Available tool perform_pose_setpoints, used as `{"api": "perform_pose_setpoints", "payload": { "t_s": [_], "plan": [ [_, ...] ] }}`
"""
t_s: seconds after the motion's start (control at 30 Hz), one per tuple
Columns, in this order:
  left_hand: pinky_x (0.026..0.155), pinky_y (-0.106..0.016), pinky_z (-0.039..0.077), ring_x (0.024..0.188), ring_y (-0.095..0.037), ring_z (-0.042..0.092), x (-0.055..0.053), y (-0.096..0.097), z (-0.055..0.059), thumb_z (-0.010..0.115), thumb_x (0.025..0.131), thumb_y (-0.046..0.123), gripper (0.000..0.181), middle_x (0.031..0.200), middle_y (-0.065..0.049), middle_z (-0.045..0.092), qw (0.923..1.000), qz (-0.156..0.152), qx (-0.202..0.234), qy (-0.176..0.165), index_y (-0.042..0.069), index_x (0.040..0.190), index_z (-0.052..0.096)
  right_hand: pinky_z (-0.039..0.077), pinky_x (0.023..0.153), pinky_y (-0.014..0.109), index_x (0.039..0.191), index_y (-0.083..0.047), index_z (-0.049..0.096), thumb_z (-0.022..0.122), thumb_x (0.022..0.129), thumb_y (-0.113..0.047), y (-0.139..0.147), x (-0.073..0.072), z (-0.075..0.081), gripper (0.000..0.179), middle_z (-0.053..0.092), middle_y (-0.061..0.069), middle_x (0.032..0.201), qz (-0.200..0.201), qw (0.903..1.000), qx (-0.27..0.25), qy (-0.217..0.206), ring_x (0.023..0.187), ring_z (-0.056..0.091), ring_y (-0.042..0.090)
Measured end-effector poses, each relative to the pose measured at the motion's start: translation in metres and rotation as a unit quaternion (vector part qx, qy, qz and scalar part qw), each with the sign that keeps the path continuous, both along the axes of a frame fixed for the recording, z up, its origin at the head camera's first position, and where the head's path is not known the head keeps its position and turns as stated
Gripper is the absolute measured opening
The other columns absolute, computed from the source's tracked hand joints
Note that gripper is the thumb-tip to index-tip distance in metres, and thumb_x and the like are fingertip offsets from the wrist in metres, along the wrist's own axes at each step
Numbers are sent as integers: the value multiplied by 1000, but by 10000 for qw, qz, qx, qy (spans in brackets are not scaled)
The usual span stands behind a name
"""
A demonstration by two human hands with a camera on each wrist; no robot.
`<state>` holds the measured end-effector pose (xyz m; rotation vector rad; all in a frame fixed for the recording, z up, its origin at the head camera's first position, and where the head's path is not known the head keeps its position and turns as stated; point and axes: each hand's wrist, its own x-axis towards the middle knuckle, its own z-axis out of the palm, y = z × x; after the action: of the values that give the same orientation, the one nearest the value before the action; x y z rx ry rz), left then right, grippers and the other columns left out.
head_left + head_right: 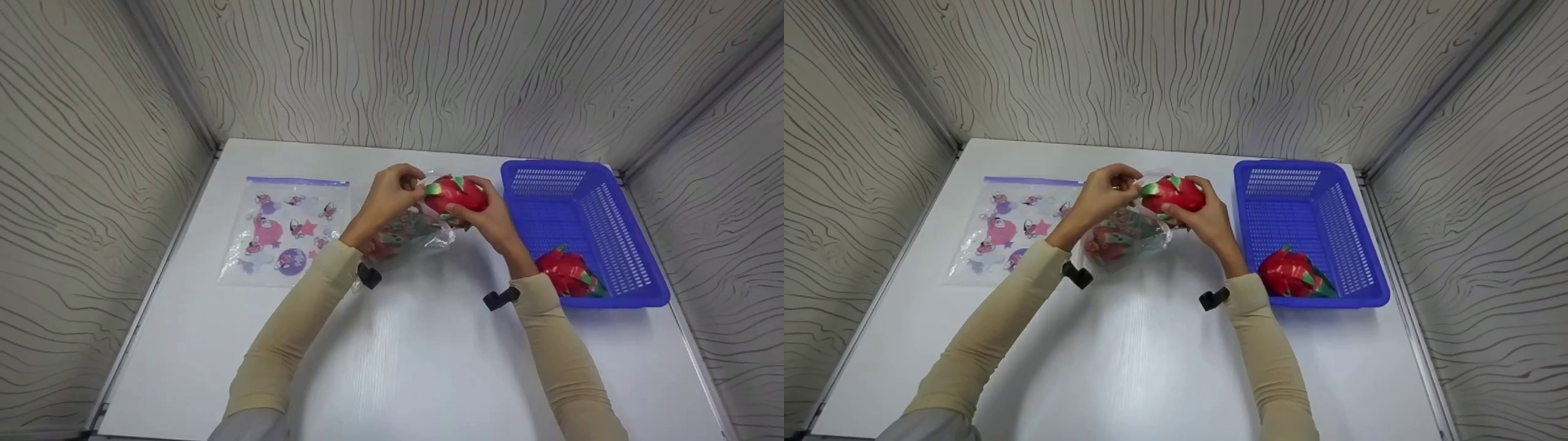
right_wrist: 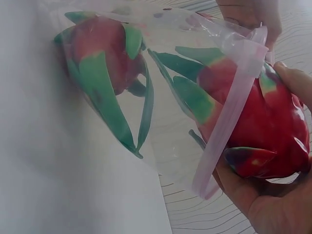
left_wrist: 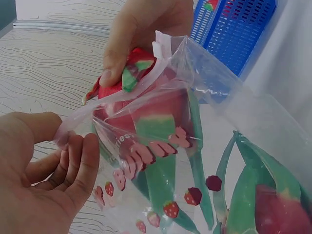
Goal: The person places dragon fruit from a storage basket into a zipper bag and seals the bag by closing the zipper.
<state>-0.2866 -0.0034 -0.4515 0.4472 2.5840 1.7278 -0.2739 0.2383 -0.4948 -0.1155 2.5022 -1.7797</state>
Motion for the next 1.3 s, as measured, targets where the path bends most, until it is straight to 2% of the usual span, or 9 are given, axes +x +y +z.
{"api": "perform_pose_setpoints", "payload": {
  "t_s": [0.17, 0.33, 0.6, 0.7, 0.83, 0.93, 1.1, 1.3],
  "plan": [
    [67, -20, 52, 84, -13, 60, 1, 0, 2, 69, 97, 7, 24, 98, -6, 64, 9999, -31, -17, -119, 2, 119, 73, 61, 73, 23, 160, -14, 41, 83, 93, -38, 2, -2, 2, 83, 51, 20, 154, -61, 10000, 34, -41, 116, 62, 36],
    [68, -20, 54, 85, -14, 61, 2, 0, 2, 69, 98, 8, 26, 99, -6, 64, 9994, -118, 9, -322, 2, 123, 72, 60, 75, 21, 160, -15, 42, 84, 92, -42, 1, -3, 3, 85, 50, 21, 157, -157, 9995, 249, -132, 126, 58, 37],
    [66, -19, 53, 83, -14, 61, 1, 0, 1, 69, 98, 9, 28, 99, -9, 66, 9998, -199, 55, -38, -3, 123, 72, 61, 80, 22, 159, -16, 43, 85, 90, -44, -6, -3, 4, 86, 50, 19, 158, -96, 9981, 612, 0, 132, 57, 37],
    [67, -18, 52, 84, -13, 60, 1, 0, 1, 68, 98, 8, 27, 99, -9, 67, 9998, -180, -7, 117, -3, 122, 73, 62, 83, 27, 158, -17, 43, 86, 90, -43, -10, -4, 5, 85, 52, 18, 157, -6, 9965, 821, 170, 131, 59, 36],
    [70, -18, 51, 86, -13, 59, 1, 1, 1, 66, 97, 8, 26, 99, -10, 68, 9995, -155, -59, 267, -1, 120, 74, 64, 92, 43, 157, -17, 44, 87, 90, -38, -16, -6, 6, 82, 54, 19, 154, 124, 9950, 928, 355, 131, 60, 36],
    [71, -18, 52, 86, -13, 59, 1, 2, 0, 66, 98, 9, 25, 100, -10, 68, 9994, -170, -4, 290, 0, 120, 74, 62, 100, 51, 155, -17, 43, 87, 90, -35, -20, -8, 6, 80, 54, 20, 153, 132, 9946, 961, 365, 134, 59, 36],
    [73, -19, 55, 87, -13, 61, 3, 3, -1, 66, 101, 9, 25, 103, -10, 69, 9994, -217, 99, 246, 0, 123, 73, 55, 111, 53, 153, -10, 34, 85, 91, -32, -27, -13, 4, 84, 51, 25, 153, 31, 9939, 1091, 143, 138, 56, 40],
    [71, -20, 58, 85, -14, 63, 2, 4, -2, 66, 101, 8, 25, 103, -12, 70, 9993, -284, 160, 189, -1, 124, 72, 54, 113, 53, 151, -8, 31, 81, 94, -30, -30, -20, 2, 79, 50, 27, 152, 111, 9931, 1166, -93, 138, 56, 41]
  ]
}}
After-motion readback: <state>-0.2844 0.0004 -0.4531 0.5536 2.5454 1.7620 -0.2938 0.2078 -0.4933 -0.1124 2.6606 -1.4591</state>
